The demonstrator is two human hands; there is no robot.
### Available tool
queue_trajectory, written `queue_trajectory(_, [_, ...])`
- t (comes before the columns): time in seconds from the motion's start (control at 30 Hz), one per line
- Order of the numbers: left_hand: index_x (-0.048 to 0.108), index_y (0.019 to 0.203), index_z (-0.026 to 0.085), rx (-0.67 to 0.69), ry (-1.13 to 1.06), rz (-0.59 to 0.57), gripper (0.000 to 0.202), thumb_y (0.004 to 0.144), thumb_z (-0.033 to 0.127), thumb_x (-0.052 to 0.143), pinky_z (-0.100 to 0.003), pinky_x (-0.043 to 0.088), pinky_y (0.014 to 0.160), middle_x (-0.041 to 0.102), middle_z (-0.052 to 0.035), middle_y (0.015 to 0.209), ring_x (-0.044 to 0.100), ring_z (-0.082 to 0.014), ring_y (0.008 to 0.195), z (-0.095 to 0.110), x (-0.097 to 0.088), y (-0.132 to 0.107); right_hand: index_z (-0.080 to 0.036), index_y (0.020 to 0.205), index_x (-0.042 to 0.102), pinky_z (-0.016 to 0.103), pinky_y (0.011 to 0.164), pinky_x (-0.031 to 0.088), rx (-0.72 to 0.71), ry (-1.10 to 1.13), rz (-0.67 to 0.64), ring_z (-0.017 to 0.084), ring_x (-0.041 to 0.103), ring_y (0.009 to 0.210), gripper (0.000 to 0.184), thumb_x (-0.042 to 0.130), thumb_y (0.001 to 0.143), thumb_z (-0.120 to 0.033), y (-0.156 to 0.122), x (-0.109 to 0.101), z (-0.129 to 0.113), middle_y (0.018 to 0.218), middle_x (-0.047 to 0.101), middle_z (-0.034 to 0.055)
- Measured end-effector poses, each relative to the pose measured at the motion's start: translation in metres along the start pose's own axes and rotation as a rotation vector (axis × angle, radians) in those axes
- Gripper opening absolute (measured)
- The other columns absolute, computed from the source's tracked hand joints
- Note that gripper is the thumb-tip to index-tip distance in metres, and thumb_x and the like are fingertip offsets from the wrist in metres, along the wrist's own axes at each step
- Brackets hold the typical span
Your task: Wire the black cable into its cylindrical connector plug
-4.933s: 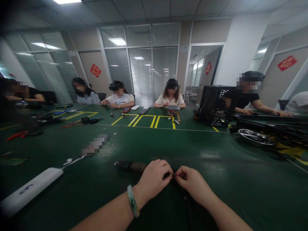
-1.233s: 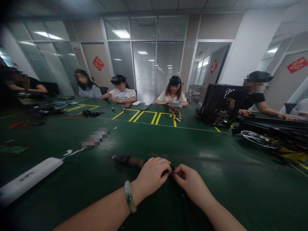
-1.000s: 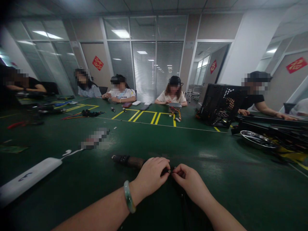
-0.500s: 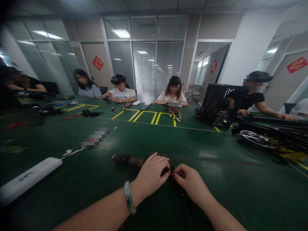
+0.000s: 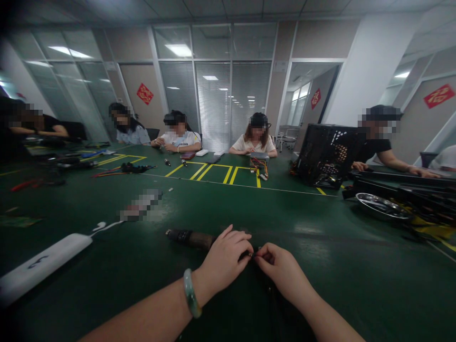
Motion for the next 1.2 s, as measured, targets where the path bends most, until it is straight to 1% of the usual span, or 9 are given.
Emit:
queue_trajectory(0.13, [0.061, 0.094, 0.023, -0.008, -0.005, 0.011, 0.014, 0.082, 0.015, 0.061, -0.043, 0.017, 0.114, 0.061, 0.0012, 0.113, 0.051, -0.0163, 0.112, 0.0005, -0.0001, 0.0000, -0.020, 0.084, 0.063, 0.022, 0.062, 0.045, -0.011, 0.001, 0.001, 0.016, 0.062, 0.071, 0.016, 0.057, 0.085, -0.034, 0.0001, -0.0002, 0.0010, 0.079, 0.068, -0.0002])
queue_trajectory(0.23, [0.061, 0.093, 0.022, -0.024, -0.016, 0.031, 0.011, 0.083, 0.018, 0.062, -0.045, 0.017, 0.114, 0.062, -0.0003, 0.111, 0.052, -0.0178, 0.112, 0.0008, -0.0003, -0.0001, -0.019, 0.084, 0.062, 0.022, 0.062, 0.045, 0.003, -0.008, 0.003, 0.016, 0.062, 0.071, 0.016, 0.057, 0.085, -0.034, 0.0007, 0.0001, 0.0036, 0.079, 0.067, -0.0003])
queue_trajectory(0.33, [0.062, 0.090, 0.022, -0.014, 0.004, 0.010, 0.009, 0.083, 0.017, 0.061, -0.045, 0.017, 0.114, 0.061, 0.0002, 0.111, 0.051, -0.0172, 0.112, 0.0007, 0.0006, 0.0004, -0.020, 0.085, 0.062, 0.022, 0.062, 0.045, 0.002, -0.002, 0.003, 0.016, 0.063, 0.071, 0.016, 0.057, 0.085, -0.034, 0.0010, 0.0007, 0.0045, 0.079, 0.067, -0.0005])
queue_trajectory(0.43, [0.063, 0.091, 0.023, 0.007, 0.019, -0.013, 0.012, 0.083, 0.015, 0.060, -0.045, 0.017, 0.114, 0.061, 0.0005, 0.113, 0.051, -0.0171, 0.112, 0.0008, 0.0015, 0.0009, -0.020, 0.085, 0.062, 0.022, 0.061, 0.044, -0.013, 0.016, 0.008, 0.016, 0.062, 0.070, 0.016, 0.056, 0.085, -0.035, 0.0009, 0.0015, 0.0040, 0.077, 0.067, -0.0008])
queue_trajectory(0.6, [0.061, 0.095, 0.022, -0.015, 0.009, 0.026, 0.015, 0.081, 0.017, 0.062, -0.046, 0.016, 0.114, 0.062, -0.0008, 0.111, 0.051, -0.0185, 0.113, 0.0018, 0.0012, 0.0004, -0.020, 0.083, 0.061, 0.021, 0.060, 0.044, -0.017, 0.022, 0.015, 0.015, 0.061, 0.069, 0.014, 0.058, 0.084, -0.033, 0.0015, 0.0018, 0.0053, 0.075, 0.066, -0.0014])
queue_trajectory(0.77, [0.061, 0.090, 0.022, -0.013, 0.014, 0.021, 0.010, 0.082, 0.017, 0.062, -0.044, 0.014, 0.115, 0.061, 0.0002, 0.114, 0.050, -0.0172, 0.114, 0.0010, 0.0015, -0.0001, -0.020, 0.085, 0.062, 0.022, 0.061, 0.044, -0.001, -0.003, 0.004, 0.016, 0.062, 0.071, 0.014, 0.057, 0.085, -0.033, 0.0003, 0.0008, 0.0034, 0.078, 0.067, -0.0010])
queue_trajectory(0.97, [0.061, 0.097, 0.023, -0.011, -0.020, 0.020, 0.016, 0.083, 0.016, 0.060, -0.048, 0.015, 0.114, 0.059, -0.0013, 0.118, 0.049, -0.0187, 0.118, 0.0010, 0.0000, -0.0007, -0.020, 0.085, 0.062, 0.023, 0.062, 0.044, 0.003, 0.008, -0.005, 0.016, 0.062, 0.072, 0.013, 0.057, 0.085, -0.032, -0.0002, -0.0001, -0.0007, 0.079, 0.067, -0.0005])
queue_trajectory(1.07, [0.062, 0.093, 0.022, -0.009, -0.020, 0.022, 0.012, 0.084, 0.016, 0.058, -0.050, 0.014, 0.114, 0.059, -0.0026, 0.118, 0.048, -0.0201, 0.119, 0.0019, -0.0009, -0.0008, -0.020, 0.086, 0.062, 0.023, 0.062, 0.045, 0.007, 0.012, -0.007, 0.016, 0.062, 0.071, 0.013, 0.057, 0.086, -0.032, 0.0001, 0.0000, 0.0007, 0.079, 0.067, -0.0004])
queue_trajectory(1.2, [0.062, 0.095, 0.023, -0.002, 0.002, 0.016, 0.016, 0.083, 0.013, 0.058, -0.048, 0.012, 0.115, 0.059, -0.0004, 0.120, 0.047, -0.0186, 0.120, 0.0022, -0.0010, -0.0009, -0.020, 0.086, 0.062, 0.022, 0.061, 0.045, 0.010, 0.012, -0.009, 0.016, 0.062, 0.071, 0.015, 0.056, 0.086, -0.034, 0.0007, 0.0002, 0.0034, 0.079, 0.067, -0.0008])
Point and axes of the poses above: each hand's wrist, its own y-axis towards the middle knuckle, its own x-axis out of the palm, z = x × y, the point moved 1 cm from there along y, towards the middle knuckle
